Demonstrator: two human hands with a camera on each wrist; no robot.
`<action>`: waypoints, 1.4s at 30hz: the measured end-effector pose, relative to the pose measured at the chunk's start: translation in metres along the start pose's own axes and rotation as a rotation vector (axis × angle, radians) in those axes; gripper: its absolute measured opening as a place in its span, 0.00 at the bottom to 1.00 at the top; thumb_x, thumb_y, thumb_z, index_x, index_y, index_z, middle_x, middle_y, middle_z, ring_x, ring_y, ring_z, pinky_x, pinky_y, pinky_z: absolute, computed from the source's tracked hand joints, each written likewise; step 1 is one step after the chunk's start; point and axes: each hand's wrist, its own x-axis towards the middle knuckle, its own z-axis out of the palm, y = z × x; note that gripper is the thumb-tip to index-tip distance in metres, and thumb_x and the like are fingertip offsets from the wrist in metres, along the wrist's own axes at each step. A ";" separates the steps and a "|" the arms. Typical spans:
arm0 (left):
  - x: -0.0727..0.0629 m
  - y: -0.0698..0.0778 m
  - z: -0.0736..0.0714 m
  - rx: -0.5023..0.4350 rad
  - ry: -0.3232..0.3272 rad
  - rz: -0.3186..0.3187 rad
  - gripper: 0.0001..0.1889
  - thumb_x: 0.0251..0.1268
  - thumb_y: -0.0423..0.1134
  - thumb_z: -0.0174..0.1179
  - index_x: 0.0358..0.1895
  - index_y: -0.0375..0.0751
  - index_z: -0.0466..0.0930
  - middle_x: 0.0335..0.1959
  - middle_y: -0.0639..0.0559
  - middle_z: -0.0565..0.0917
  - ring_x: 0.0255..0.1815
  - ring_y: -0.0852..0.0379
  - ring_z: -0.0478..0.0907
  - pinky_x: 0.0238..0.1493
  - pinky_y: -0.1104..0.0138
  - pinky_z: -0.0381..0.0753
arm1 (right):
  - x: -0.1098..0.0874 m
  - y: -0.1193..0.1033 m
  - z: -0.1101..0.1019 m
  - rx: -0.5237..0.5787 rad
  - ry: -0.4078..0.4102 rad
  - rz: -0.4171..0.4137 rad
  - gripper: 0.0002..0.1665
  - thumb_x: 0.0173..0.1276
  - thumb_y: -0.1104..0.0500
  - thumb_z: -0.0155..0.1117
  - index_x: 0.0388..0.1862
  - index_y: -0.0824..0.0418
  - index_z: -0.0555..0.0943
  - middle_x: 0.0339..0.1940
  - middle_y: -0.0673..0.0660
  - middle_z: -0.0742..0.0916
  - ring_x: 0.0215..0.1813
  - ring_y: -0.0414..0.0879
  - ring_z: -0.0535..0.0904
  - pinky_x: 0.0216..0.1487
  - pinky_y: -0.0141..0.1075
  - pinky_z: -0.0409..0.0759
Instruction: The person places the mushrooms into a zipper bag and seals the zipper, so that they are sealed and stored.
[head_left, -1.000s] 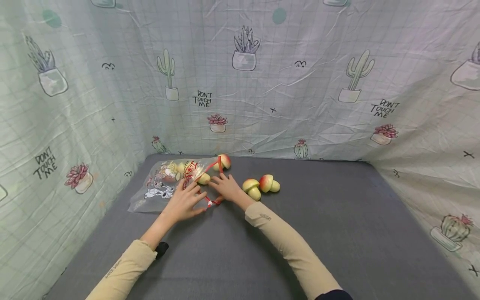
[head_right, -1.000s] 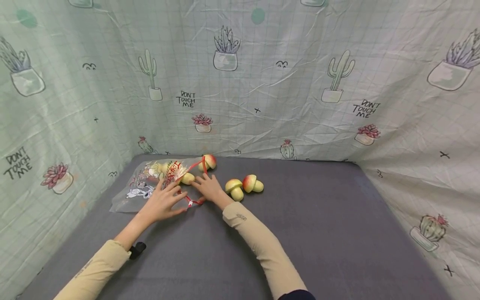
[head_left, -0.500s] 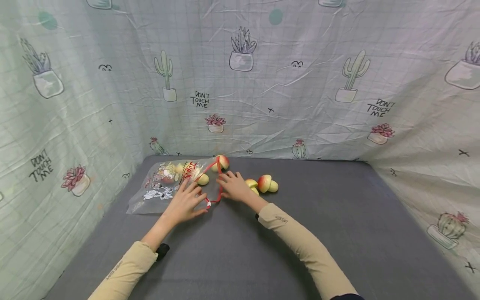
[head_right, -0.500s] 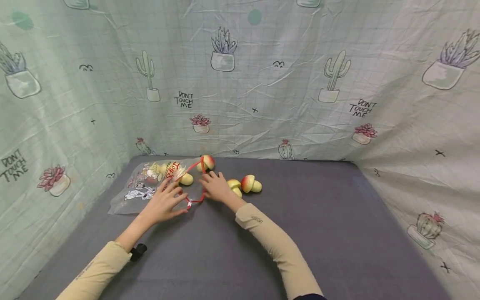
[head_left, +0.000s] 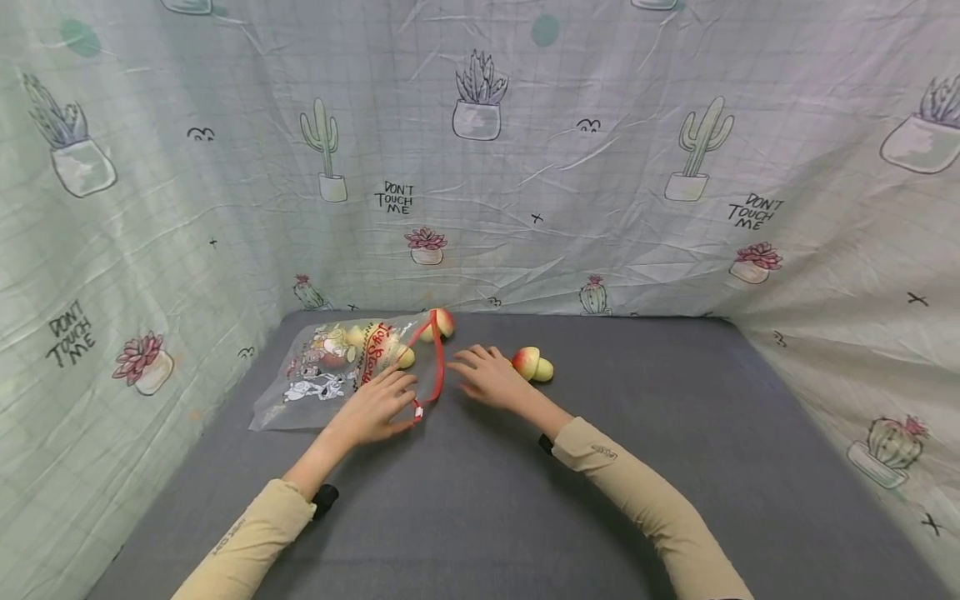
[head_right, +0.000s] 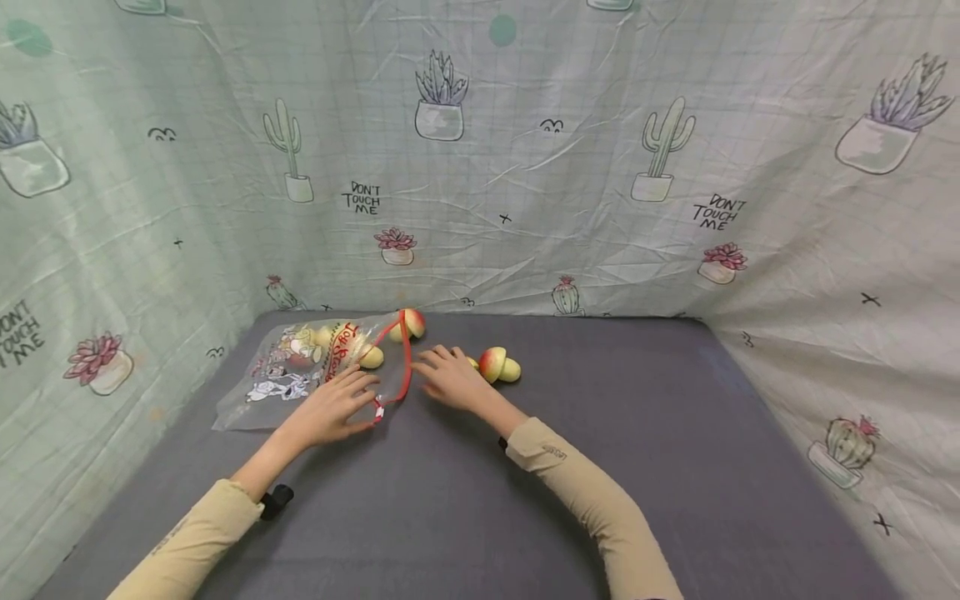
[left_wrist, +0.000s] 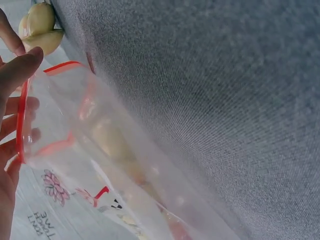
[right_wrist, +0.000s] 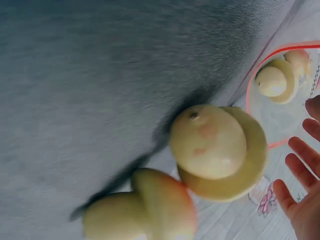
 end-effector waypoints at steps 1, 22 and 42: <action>0.000 0.000 0.000 -0.004 -0.006 0.004 0.18 0.41 0.50 0.68 0.32 0.42 0.76 0.46 0.44 0.78 0.51 0.47 0.74 0.61 0.54 0.65 | -0.003 0.001 -0.001 0.011 0.007 -0.001 0.23 0.59 0.52 0.60 0.55 0.52 0.74 0.54 0.53 0.77 0.53 0.47 0.70 0.44 0.41 0.69; 0.002 0.003 -0.002 0.055 0.012 0.032 0.14 0.44 0.49 0.66 0.29 0.46 0.75 0.24 0.53 0.74 0.30 0.54 0.71 0.37 0.62 0.69 | -0.069 0.040 -0.005 0.049 0.165 0.106 0.25 0.57 0.61 0.61 0.55 0.59 0.73 0.48 0.55 0.80 0.50 0.49 0.74 0.42 0.42 0.72; 0.000 0.004 -0.003 0.040 -0.051 0.002 0.15 0.44 0.50 0.66 0.35 0.48 0.77 0.25 0.54 0.75 0.29 0.56 0.73 0.38 0.61 0.70 | -0.088 0.070 -0.006 0.056 0.008 0.301 0.40 0.56 0.57 0.62 0.67 0.57 0.58 0.62 0.64 0.67 0.56 0.58 0.67 0.47 0.51 0.69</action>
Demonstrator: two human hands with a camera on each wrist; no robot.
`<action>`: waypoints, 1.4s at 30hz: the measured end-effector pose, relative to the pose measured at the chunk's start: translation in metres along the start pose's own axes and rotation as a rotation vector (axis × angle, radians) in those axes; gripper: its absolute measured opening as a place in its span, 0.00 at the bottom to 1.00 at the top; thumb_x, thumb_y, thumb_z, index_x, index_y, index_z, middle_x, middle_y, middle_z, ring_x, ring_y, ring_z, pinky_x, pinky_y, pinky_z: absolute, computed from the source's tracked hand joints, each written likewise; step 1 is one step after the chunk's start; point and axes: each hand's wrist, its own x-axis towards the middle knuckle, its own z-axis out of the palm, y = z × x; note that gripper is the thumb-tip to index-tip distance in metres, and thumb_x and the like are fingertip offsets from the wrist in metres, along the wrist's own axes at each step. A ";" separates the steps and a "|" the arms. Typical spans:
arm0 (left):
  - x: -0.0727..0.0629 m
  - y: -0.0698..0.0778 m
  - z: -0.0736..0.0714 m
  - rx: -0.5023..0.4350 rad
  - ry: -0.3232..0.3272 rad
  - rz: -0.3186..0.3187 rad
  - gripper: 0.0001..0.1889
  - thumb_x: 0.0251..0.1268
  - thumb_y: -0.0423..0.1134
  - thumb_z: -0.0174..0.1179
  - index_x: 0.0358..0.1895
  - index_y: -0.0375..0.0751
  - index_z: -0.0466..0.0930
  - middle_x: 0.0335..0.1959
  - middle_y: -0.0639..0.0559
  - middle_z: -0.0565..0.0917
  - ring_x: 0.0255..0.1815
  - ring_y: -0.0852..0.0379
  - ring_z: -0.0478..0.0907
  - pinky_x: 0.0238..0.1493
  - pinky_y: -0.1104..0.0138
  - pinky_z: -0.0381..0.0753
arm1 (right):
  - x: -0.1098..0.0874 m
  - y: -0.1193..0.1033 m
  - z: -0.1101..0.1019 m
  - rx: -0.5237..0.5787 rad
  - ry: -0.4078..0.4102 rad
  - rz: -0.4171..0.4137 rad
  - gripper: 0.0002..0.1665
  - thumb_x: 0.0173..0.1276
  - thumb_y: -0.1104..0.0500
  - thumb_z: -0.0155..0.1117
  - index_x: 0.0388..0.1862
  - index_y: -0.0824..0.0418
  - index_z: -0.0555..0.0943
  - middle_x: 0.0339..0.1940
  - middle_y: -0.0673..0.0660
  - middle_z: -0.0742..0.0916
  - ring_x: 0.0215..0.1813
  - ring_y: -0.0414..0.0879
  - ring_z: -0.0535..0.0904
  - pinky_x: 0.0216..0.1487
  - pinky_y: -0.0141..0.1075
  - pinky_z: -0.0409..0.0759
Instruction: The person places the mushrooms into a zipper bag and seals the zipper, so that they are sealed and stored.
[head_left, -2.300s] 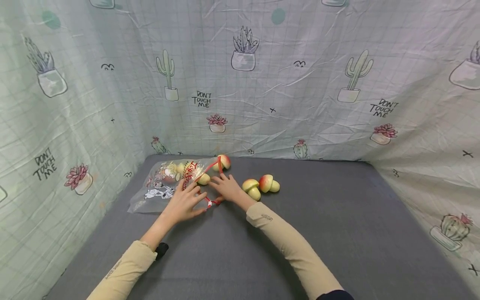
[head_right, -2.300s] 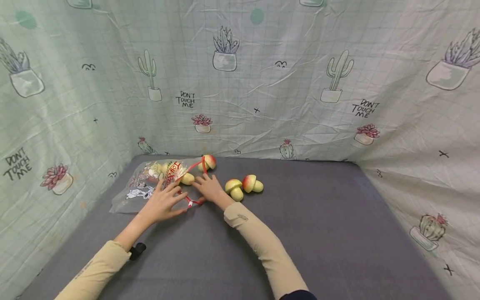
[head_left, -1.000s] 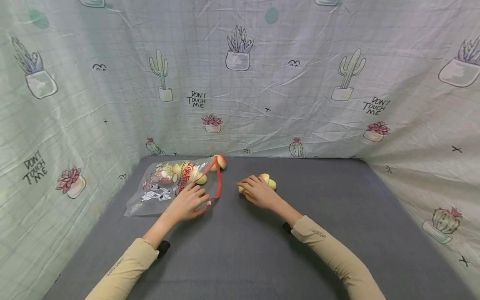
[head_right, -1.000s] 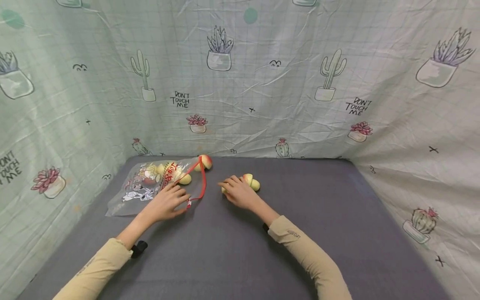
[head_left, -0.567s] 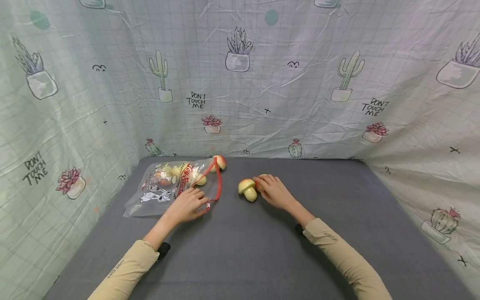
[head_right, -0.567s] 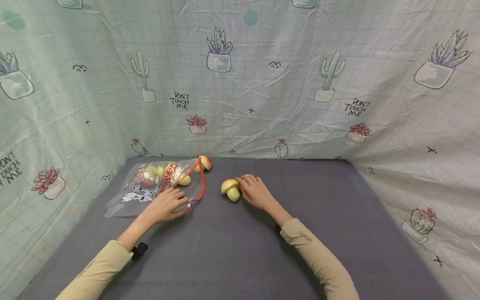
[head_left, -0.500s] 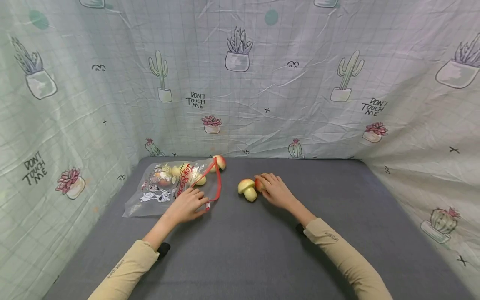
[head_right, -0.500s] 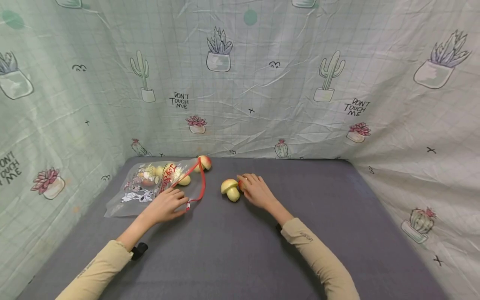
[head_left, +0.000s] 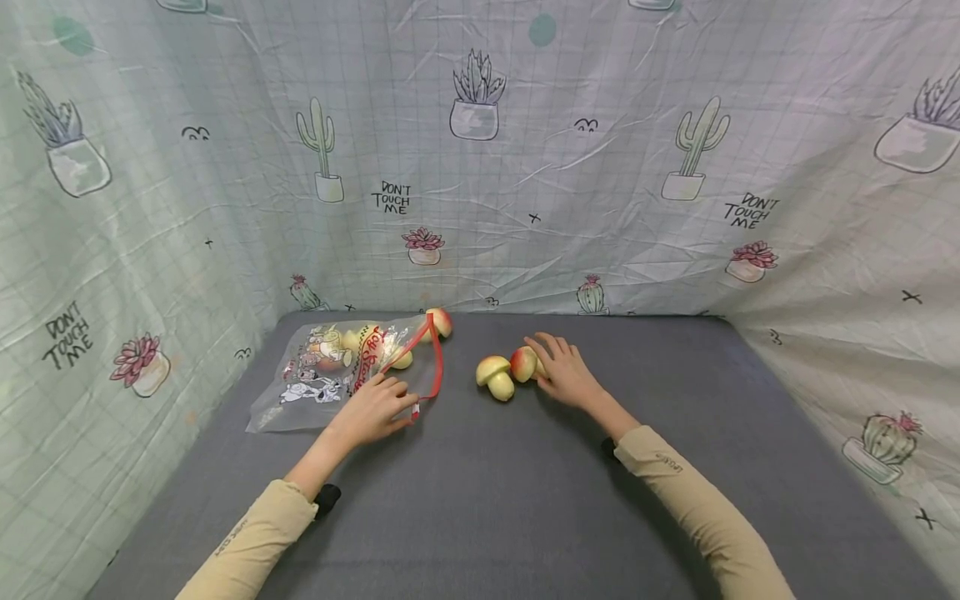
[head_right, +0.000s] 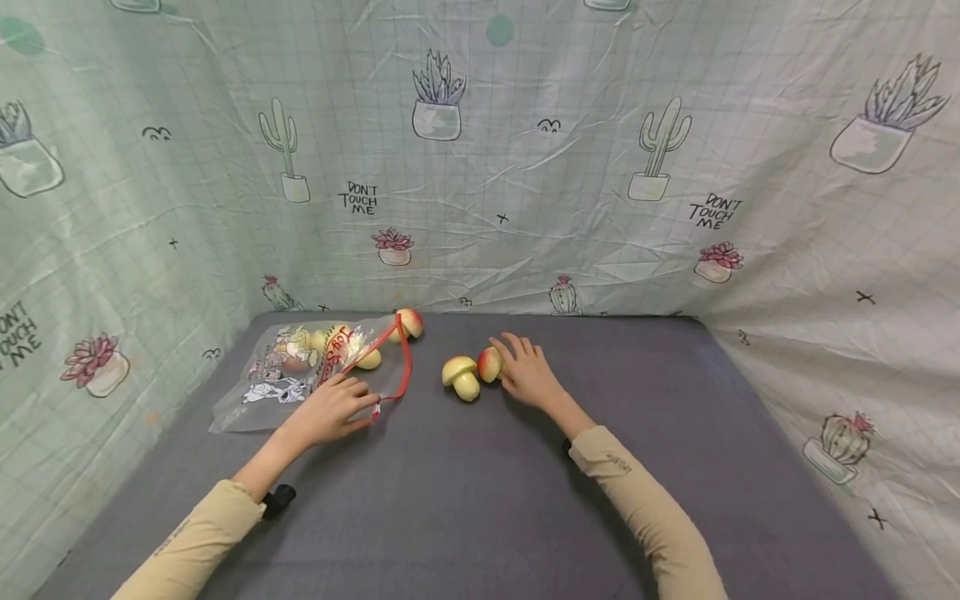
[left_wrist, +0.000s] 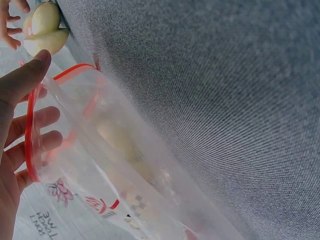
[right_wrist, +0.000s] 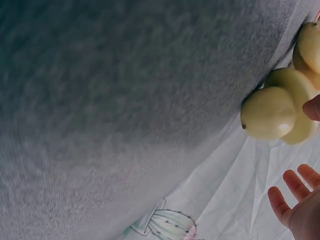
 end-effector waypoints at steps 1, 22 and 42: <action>0.000 0.000 0.000 0.001 -0.002 0.000 0.15 0.44 0.50 0.66 0.36 0.48 0.78 0.25 0.54 0.75 0.29 0.56 0.73 0.38 0.61 0.70 | 0.000 0.001 0.000 0.001 -0.013 0.003 0.41 0.56 0.56 0.62 0.67 0.57 0.58 0.63 0.64 0.66 0.57 0.59 0.66 0.47 0.51 0.69; 0.000 -0.002 0.003 -0.021 -0.016 -0.009 0.16 0.45 0.50 0.65 0.36 0.48 0.78 0.25 0.54 0.75 0.29 0.56 0.73 0.38 0.60 0.71 | 0.003 0.012 0.005 -0.015 -0.158 0.036 0.50 0.53 0.51 0.66 0.70 0.53 0.51 0.66 0.63 0.63 0.59 0.59 0.65 0.50 0.55 0.66; -0.001 -0.002 0.006 -0.014 0.013 -0.009 0.16 0.43 0.52 0.65 0.34 0.49 0.77 0.23 0.54 0.74 0.28 0.56 0.72 0.36 0.62 0.68 | 0.002 0.013 0.009 -0.009 -0.184 0.053 0.46 0.52 0.54 0.67 0.68 0.51 0.57 0.52 0.60 0.74 0.53 0.57 0.67 0.43 0.50 0.67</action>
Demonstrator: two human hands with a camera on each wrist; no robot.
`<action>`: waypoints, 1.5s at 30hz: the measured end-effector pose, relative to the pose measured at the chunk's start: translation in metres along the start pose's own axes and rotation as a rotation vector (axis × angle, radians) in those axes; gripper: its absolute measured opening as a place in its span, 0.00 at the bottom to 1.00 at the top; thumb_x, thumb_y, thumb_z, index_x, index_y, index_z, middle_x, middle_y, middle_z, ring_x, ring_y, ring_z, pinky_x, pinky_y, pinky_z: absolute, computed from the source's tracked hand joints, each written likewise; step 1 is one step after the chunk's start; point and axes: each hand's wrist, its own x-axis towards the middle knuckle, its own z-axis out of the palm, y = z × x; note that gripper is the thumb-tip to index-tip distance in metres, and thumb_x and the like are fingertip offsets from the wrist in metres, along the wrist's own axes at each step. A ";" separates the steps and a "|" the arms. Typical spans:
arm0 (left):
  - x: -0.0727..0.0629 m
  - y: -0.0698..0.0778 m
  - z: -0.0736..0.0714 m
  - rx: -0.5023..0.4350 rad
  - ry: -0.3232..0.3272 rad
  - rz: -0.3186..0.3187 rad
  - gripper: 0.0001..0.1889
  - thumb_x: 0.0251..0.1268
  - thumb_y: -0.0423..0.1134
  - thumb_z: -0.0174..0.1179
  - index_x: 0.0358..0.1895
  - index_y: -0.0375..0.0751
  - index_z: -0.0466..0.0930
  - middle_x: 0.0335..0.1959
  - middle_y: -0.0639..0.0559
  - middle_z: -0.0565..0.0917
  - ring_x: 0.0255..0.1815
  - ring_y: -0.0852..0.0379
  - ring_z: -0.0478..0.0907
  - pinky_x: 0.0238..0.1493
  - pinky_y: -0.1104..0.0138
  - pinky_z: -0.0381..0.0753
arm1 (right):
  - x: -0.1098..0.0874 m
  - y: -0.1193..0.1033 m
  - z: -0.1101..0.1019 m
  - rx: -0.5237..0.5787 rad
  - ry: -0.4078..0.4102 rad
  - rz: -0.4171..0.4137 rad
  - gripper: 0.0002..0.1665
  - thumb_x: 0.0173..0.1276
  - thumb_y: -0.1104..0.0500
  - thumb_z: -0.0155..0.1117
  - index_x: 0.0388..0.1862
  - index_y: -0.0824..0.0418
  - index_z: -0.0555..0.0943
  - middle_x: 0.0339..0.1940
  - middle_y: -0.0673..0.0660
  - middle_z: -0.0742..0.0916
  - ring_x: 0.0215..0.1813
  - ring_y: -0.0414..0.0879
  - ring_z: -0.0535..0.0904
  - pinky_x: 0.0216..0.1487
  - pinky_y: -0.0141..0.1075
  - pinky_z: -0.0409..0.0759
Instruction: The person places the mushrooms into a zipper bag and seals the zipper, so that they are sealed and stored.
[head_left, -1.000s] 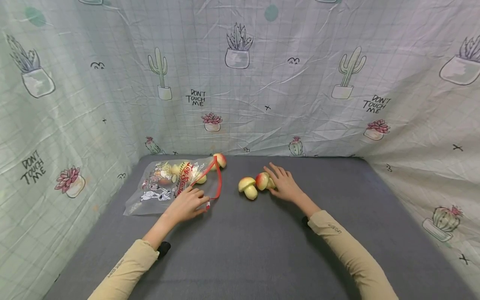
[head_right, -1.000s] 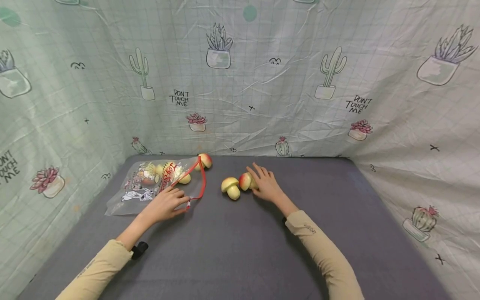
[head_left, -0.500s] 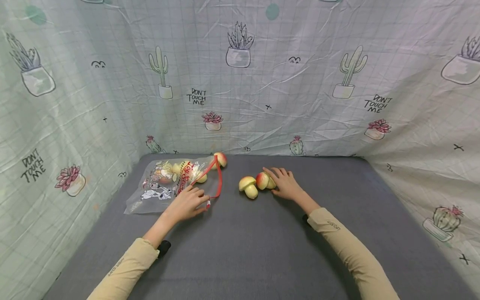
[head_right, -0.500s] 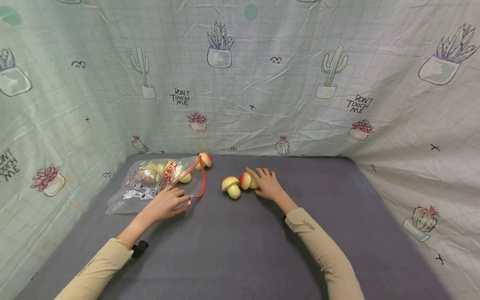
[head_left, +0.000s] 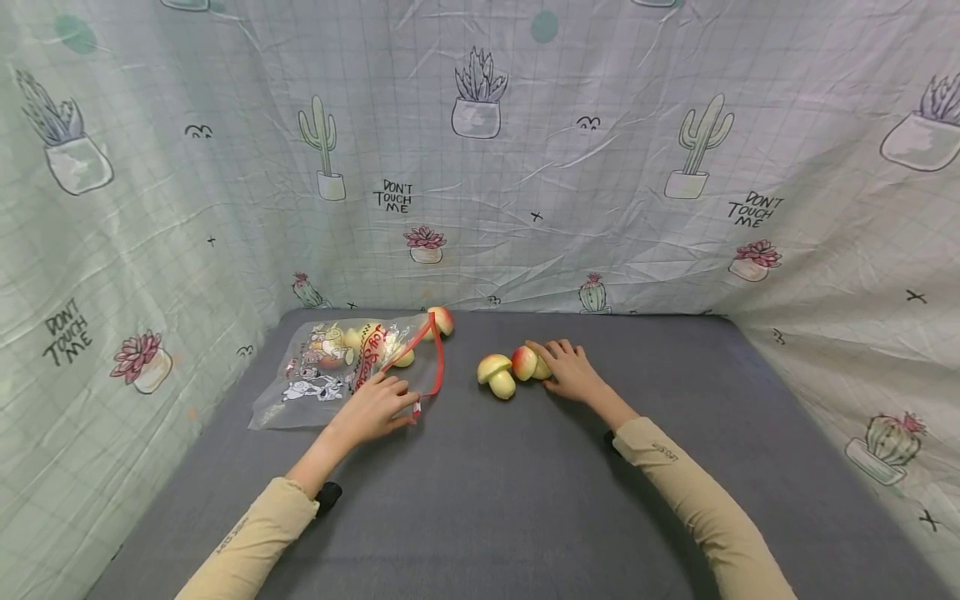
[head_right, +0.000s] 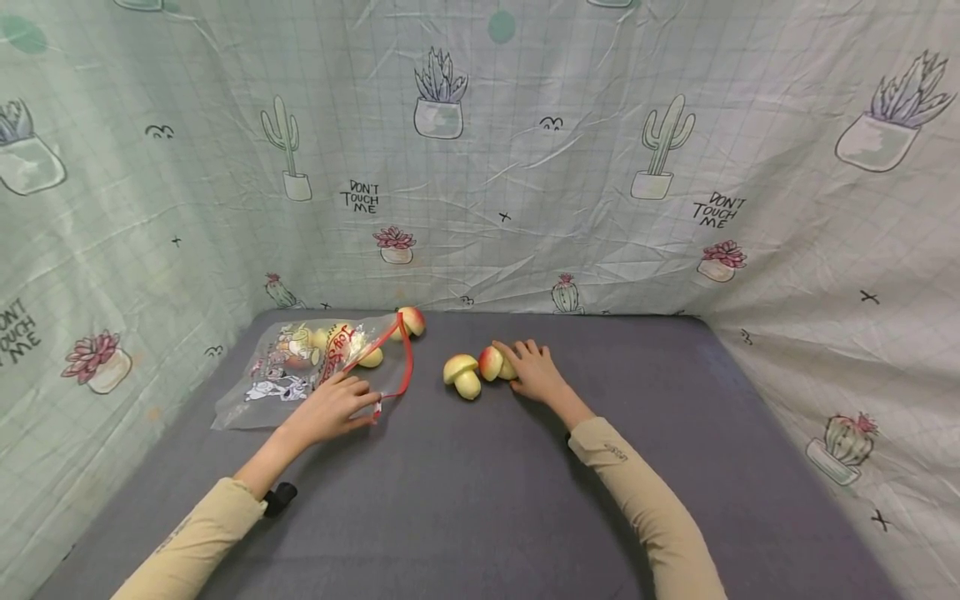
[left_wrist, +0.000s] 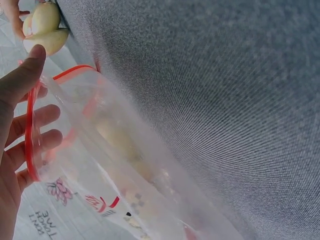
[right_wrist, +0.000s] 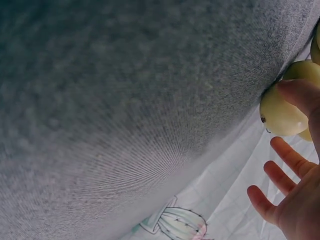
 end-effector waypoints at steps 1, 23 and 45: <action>0.000 0.000 0.000 0.001 0.003 -0.001 0.16 0.43 0.53 0.65 0.33 0.49 0.77 0.23 0.54 0.74 0.28 0.56 0.72 0.35 0.62 0.68 | 0.000 0.000 0.000 -0.006 0.005 -0.002 0.45 0.52 0.53 0.67 0.68 0.51 0.57 0.52 0.60 0.74 0.52 0.56 0.67 0.43 0.50 0.67; 0.001 0.002 -0.001 0.007 0.032 0.016 0.17 0.43 0.54 0.64 0.33 0.48 0.77 0.22 0.54 0.73 0.27 0.56 0.70 0.36 0.62 0.68 | 0.005 -0.005 0.003 -0.008 0.026 -0.021 0.39 0.51 0.54 0.68 0.61 0.56 0.62 0.46 0.59 0.78 0.46 0.54 0.68 0.38 0.46 0.67; -0.001 0.003 -0.001 0.004 0.022 0.012 0.17 0.43 0.54 0.64 0.33 0.48 0.77 0.23 0.54 0.73 0.27 0.56 0.71 0.36 0.62 0.68 | 0.003 -0.006 -0.002 0.055 0.024 -0.018 0.38 0.51 0.56 0.67 0.60 0.55 0.62 0.46 0.59 0.80 0.44 0.53 0.71 0.40 0.47 0.70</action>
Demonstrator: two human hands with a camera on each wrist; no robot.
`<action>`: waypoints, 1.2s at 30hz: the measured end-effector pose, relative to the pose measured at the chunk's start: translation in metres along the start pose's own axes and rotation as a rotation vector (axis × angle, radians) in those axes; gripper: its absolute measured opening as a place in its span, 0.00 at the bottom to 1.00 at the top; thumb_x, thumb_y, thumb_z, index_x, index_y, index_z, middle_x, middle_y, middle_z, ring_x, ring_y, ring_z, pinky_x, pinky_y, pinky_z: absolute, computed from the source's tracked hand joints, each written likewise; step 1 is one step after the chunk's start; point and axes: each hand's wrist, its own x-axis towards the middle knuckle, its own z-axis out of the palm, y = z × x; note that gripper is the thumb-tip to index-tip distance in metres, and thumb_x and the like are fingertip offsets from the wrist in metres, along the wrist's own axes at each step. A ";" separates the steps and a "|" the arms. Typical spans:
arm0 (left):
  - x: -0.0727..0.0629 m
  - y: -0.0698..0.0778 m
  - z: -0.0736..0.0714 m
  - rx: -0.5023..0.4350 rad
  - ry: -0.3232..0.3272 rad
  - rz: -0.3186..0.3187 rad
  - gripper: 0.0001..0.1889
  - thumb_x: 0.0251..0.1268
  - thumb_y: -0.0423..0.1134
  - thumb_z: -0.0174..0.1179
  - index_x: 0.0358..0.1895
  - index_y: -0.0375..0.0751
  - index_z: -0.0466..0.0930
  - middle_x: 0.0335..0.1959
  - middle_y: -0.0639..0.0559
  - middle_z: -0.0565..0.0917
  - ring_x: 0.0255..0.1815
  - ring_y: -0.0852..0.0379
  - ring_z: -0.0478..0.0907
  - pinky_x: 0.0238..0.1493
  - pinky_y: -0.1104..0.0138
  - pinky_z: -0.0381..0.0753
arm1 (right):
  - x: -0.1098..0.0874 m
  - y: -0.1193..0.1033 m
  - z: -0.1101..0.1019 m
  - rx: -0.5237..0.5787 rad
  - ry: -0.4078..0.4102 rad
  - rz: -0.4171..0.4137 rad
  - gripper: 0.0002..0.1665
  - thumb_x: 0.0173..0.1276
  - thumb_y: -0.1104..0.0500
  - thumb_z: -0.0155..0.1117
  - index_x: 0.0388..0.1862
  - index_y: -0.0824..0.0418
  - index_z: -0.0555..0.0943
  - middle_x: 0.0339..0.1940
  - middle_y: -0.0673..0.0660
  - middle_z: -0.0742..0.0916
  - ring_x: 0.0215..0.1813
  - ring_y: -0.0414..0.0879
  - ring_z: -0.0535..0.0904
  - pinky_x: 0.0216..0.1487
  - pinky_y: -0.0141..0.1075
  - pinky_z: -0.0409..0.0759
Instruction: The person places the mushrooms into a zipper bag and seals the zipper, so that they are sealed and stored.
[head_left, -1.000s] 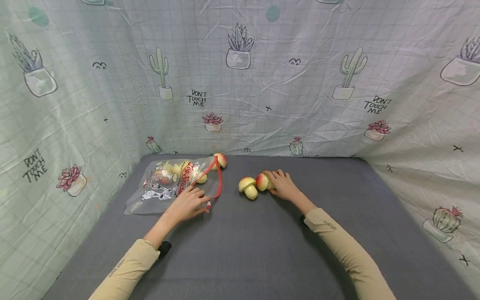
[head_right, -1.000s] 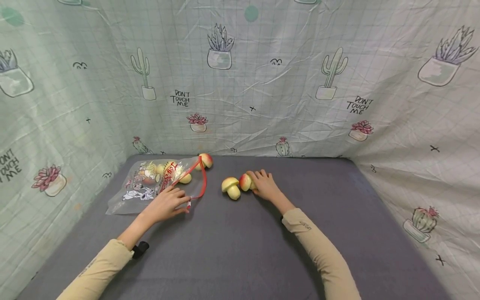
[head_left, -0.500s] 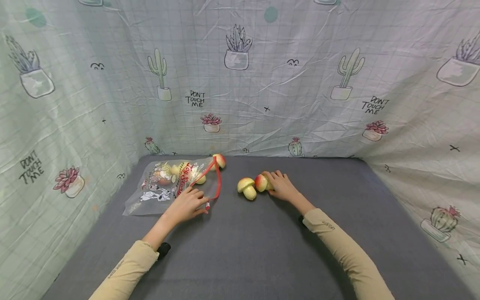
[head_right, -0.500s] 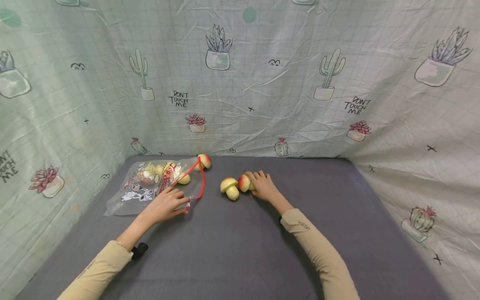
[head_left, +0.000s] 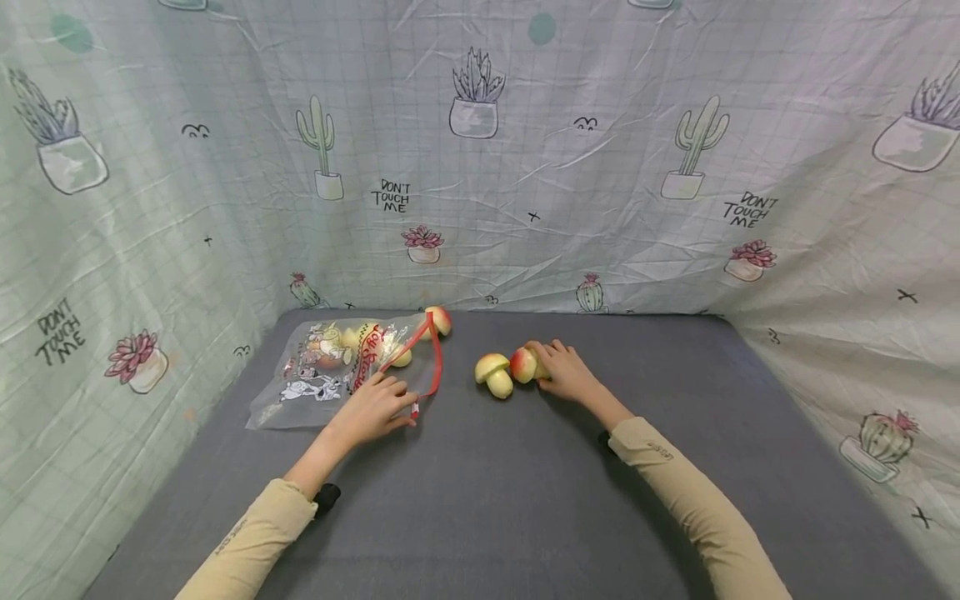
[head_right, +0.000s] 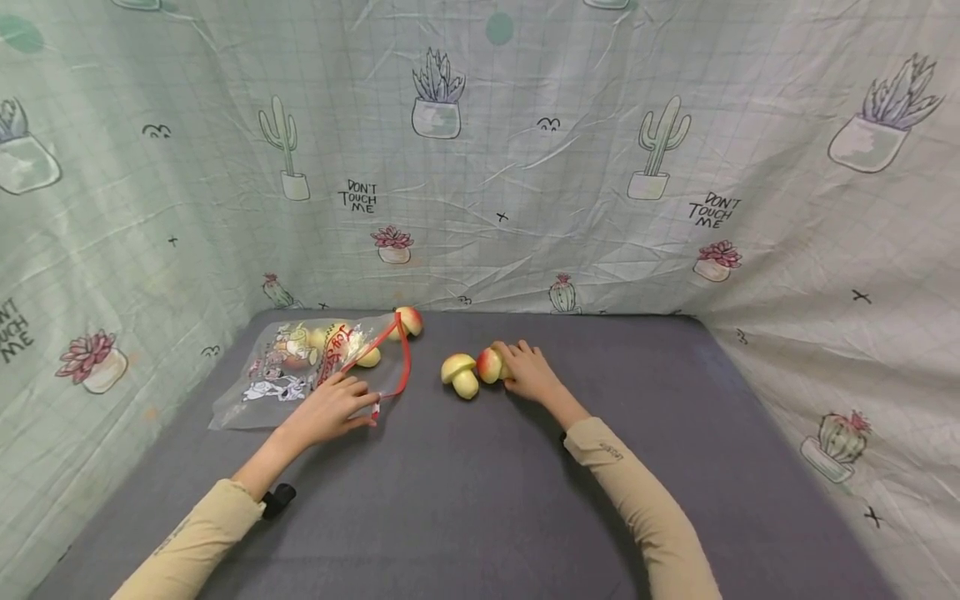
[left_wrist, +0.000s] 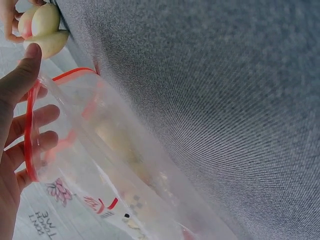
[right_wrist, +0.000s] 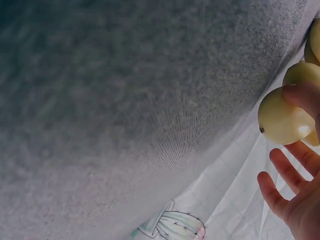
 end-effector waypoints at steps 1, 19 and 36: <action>0.000 0.000 0.000 0.000 -0.002 -0.001 0.17 0.43 0.54 0.63 0.33 0.48 0.77 0.23 0.54 0.73 0.27 0.56 0.71 0.36 0.61 0.68 | 0.000 0.000 -0.001 0.012 0.002 0.004 0.38 0.50 0.57 0.67 0.60 0.55 0.62 0.46 0.59 0.80 0.44 0.53 0.71 0.41 0.48 0.70; 0.000 0.000 0.000 0.000 0.007 0.004 0.17 0.43 0.54 0.63 0.32 0.48 0.77 0.23 0.54 0.73 0.27 0.56 0.71 0.36 0.62 0.67 | -0.012 0.004 -0.009 0.043 0.052 0.015 0.38 0.49 0.58 0.67 0.60 0.57 0.62 0.47 0.61 0.80 0.42 0.53 0.72 0.37 0.47 0.72; 0.001 -0.001 0.001 -0.007 0.021 -0.002 0.17 0.42 0.54 0.64 0.33 0.47 0.78 0.22 0.54 0.73 0.26 0.56 0.70 0.36 0.62 0.67 | -0.009 -0.015 -0.026 0.115 0.112 -0.012 0.39 0.48 0.61 0.68 0.60 0.59 0.63 0.47 0.62 0.78 0.46 0.56 0.73 0.38 0.48 0.73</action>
